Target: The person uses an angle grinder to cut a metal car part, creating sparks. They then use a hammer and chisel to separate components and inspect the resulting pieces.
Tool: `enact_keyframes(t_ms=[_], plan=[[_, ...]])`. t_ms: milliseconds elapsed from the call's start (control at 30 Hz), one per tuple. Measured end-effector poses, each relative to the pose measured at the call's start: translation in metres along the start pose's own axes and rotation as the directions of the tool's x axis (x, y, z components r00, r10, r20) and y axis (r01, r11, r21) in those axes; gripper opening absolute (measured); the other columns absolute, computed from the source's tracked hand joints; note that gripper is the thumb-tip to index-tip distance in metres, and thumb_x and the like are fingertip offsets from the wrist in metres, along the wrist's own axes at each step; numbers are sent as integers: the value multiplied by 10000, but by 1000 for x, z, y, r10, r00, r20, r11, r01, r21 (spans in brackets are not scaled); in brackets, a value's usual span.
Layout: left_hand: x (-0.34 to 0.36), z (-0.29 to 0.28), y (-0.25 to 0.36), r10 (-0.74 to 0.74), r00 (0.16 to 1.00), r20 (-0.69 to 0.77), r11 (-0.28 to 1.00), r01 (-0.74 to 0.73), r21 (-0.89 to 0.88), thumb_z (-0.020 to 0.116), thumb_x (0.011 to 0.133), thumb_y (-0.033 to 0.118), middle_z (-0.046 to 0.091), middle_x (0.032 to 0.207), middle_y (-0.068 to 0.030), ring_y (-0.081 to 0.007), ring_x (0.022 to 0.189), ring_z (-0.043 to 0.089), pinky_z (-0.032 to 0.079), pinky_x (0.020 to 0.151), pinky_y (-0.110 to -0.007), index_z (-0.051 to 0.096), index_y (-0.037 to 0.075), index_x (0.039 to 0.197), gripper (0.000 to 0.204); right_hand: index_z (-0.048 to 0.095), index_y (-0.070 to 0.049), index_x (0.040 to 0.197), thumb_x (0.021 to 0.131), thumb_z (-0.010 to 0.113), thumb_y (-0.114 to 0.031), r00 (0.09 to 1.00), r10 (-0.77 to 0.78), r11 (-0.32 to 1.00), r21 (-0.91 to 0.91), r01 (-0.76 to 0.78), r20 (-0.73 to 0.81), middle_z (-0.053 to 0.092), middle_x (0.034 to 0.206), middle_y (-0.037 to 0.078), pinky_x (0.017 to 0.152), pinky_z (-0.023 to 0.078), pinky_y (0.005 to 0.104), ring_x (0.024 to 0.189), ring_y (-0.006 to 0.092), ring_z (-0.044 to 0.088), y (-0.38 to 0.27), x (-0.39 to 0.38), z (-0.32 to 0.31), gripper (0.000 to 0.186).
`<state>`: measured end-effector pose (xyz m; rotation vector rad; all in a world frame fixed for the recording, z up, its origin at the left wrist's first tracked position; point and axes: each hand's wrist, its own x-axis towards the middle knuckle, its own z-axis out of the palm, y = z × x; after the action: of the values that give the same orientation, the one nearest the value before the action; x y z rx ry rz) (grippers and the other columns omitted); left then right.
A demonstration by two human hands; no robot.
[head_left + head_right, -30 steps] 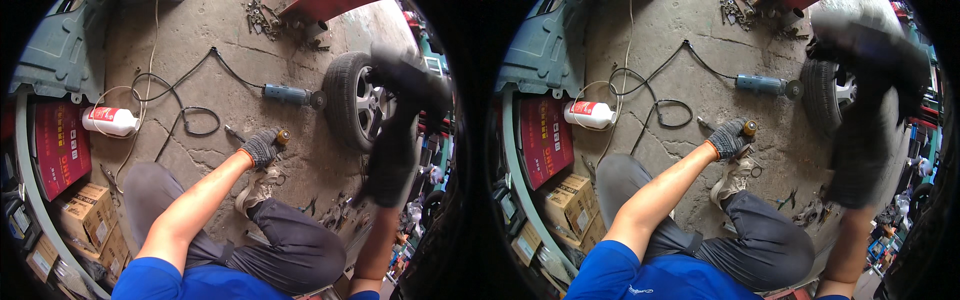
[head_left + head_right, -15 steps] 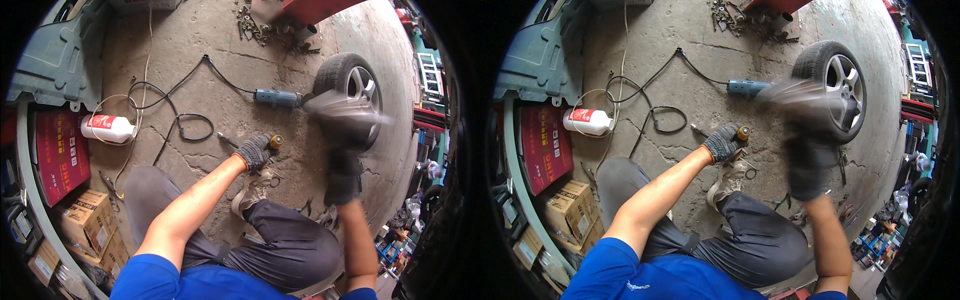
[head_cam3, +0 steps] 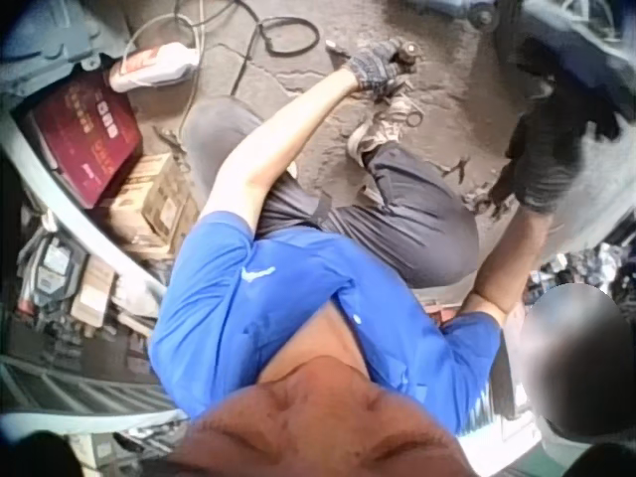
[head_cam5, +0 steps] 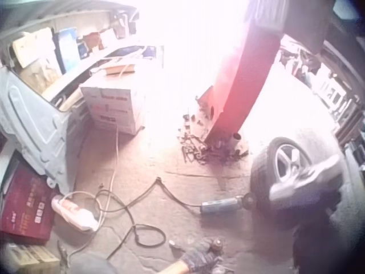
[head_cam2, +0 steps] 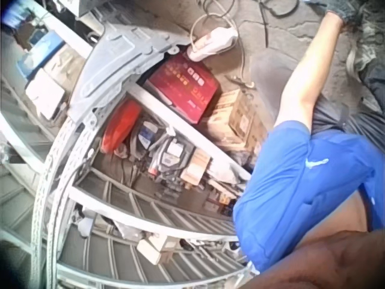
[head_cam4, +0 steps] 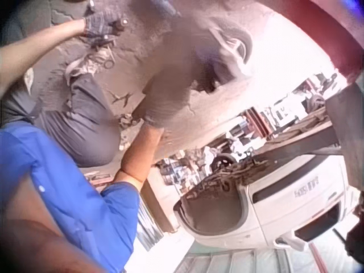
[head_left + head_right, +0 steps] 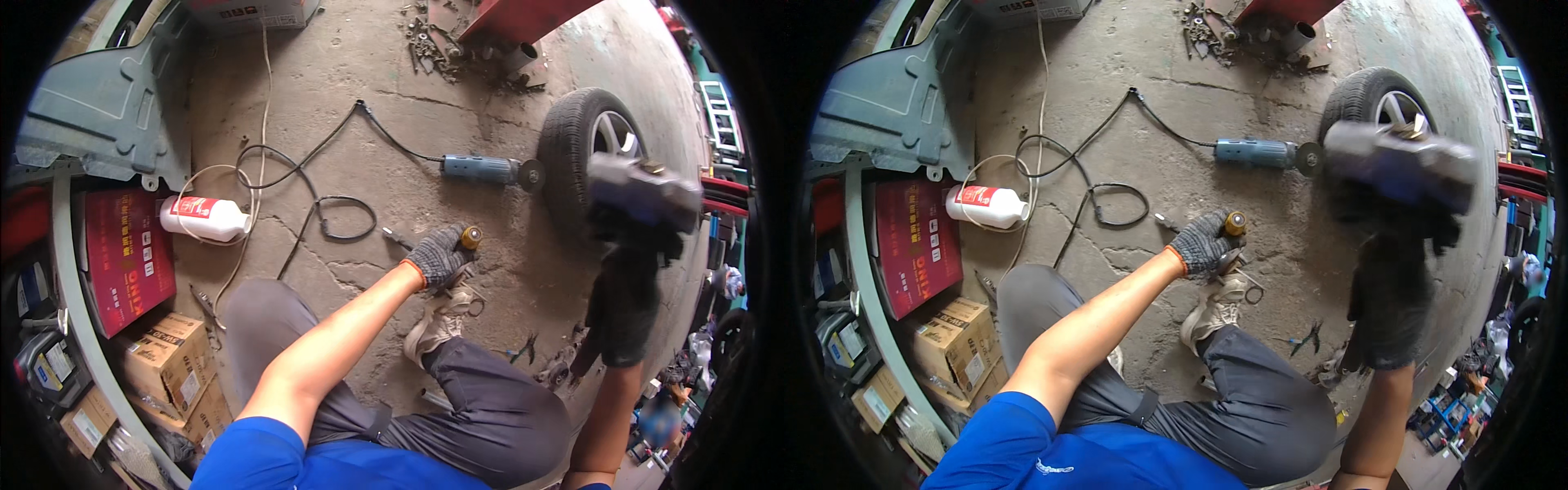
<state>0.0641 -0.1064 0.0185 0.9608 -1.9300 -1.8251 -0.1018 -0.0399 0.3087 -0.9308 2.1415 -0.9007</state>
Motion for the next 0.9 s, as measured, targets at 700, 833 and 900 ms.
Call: enact_keyframes(t_ms=[700,833,900], plan=[[-41,-15,-16,-65,987,-145,987,42,-156,738,811,271,644,1068,-243,-398,1008,621,502,866,-441,571,9,1135,449,602,-62,1031,895,653,-193,981,27,990,-140,0,191,564,802,-30,536,409,230,617,64,506,136,-25,53,195],[-47,-21,-10,-81,976,-203,979,39,-201,731,807,245,649,1029,-246,-421,998,611,501,849,-454,578,14,1113,413,617,-54,1022,894,653,-201,965,100,980,-191,-53,243,571,794,-17,539,413,233,625,63,514,127,-27,58,199],[-48,-19,-10,-67,976,-207,980,26,-197,711,817,207,647,1025,-253,-430,998,608,502,843,-457,576,12,1113,380,609,-49,1048,892,655,-224,955,135,984,-147,-98,265,562,749,-10,496,404,232,570,72,509,122,-28,59,240]])
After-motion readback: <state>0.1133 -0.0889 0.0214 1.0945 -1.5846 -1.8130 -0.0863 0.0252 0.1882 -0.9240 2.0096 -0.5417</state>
